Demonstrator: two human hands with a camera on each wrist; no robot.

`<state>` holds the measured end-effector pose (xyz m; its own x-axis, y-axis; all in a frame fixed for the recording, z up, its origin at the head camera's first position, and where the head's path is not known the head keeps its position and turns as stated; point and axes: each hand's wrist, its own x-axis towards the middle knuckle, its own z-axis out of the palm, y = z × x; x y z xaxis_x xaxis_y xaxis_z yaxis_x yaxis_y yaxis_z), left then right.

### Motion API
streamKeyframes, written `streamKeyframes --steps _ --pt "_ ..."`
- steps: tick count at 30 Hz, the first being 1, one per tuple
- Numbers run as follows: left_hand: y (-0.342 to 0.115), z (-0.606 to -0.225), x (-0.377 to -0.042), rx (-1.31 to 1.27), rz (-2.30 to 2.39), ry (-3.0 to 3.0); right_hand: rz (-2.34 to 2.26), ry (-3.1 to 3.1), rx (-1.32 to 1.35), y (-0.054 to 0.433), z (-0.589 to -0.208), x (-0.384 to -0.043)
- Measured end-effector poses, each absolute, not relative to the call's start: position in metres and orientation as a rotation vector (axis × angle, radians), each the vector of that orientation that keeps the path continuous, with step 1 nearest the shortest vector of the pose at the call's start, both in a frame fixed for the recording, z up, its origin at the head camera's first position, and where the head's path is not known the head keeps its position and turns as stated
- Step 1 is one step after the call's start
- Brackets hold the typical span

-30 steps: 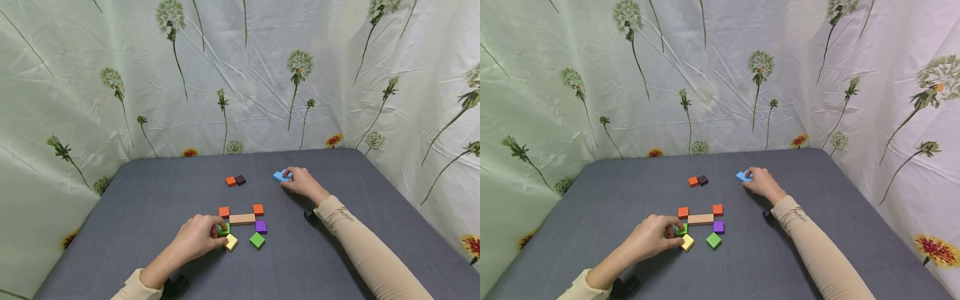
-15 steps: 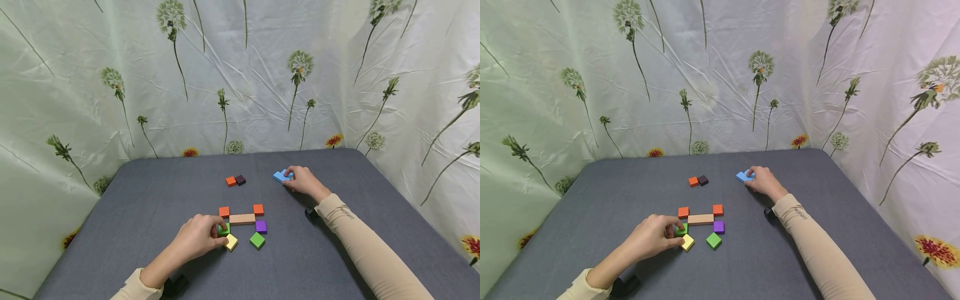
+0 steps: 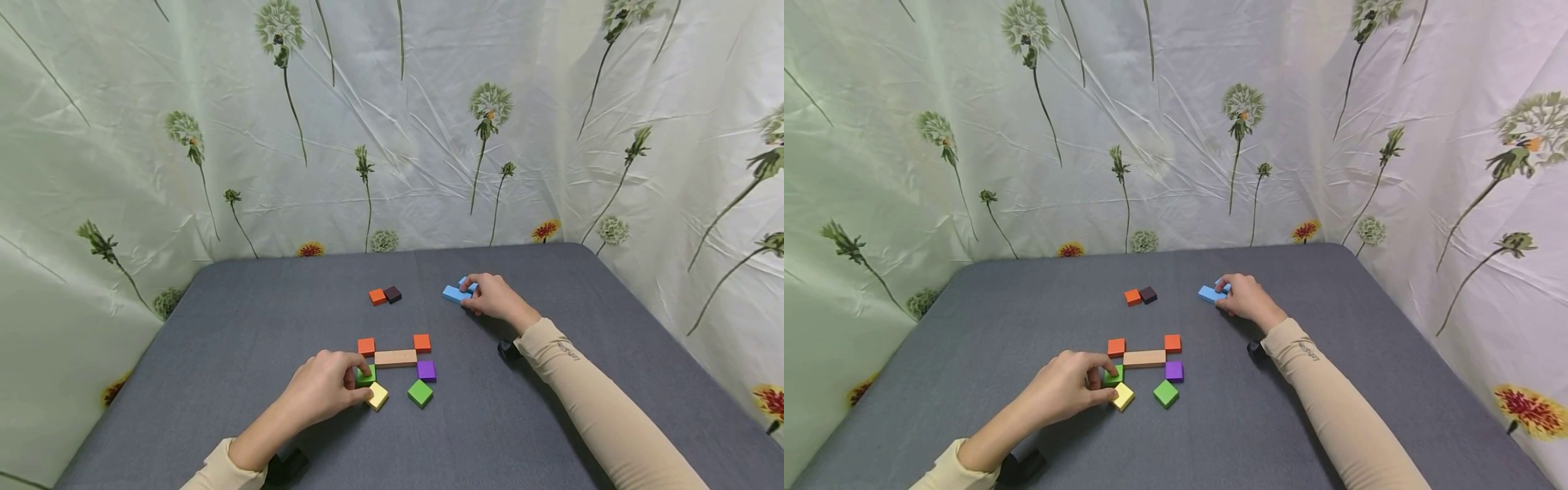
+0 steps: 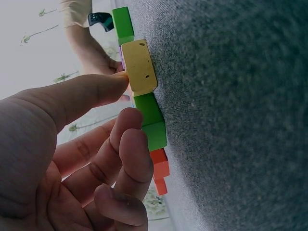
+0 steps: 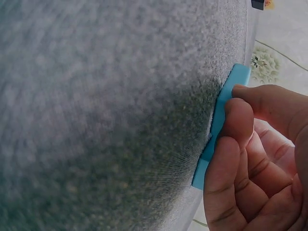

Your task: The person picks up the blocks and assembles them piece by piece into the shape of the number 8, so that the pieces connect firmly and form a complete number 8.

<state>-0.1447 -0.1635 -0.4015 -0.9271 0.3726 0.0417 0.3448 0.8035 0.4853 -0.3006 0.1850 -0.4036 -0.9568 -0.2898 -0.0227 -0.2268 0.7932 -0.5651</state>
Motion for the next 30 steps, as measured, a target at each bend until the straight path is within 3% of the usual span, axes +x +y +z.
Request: streamKeyframes --steps 17,30 --pt "-0.165 -0.402 -0.146 0.584 0.770 2.924 -0.857 2.795 -0.570 0.183 -0.403 -0.293" --pt "-0.164 -0.401 -0.145 0.594 0.782 2.925 -0.824 2.828 -0.467 0.185 -0.405 -0.291"
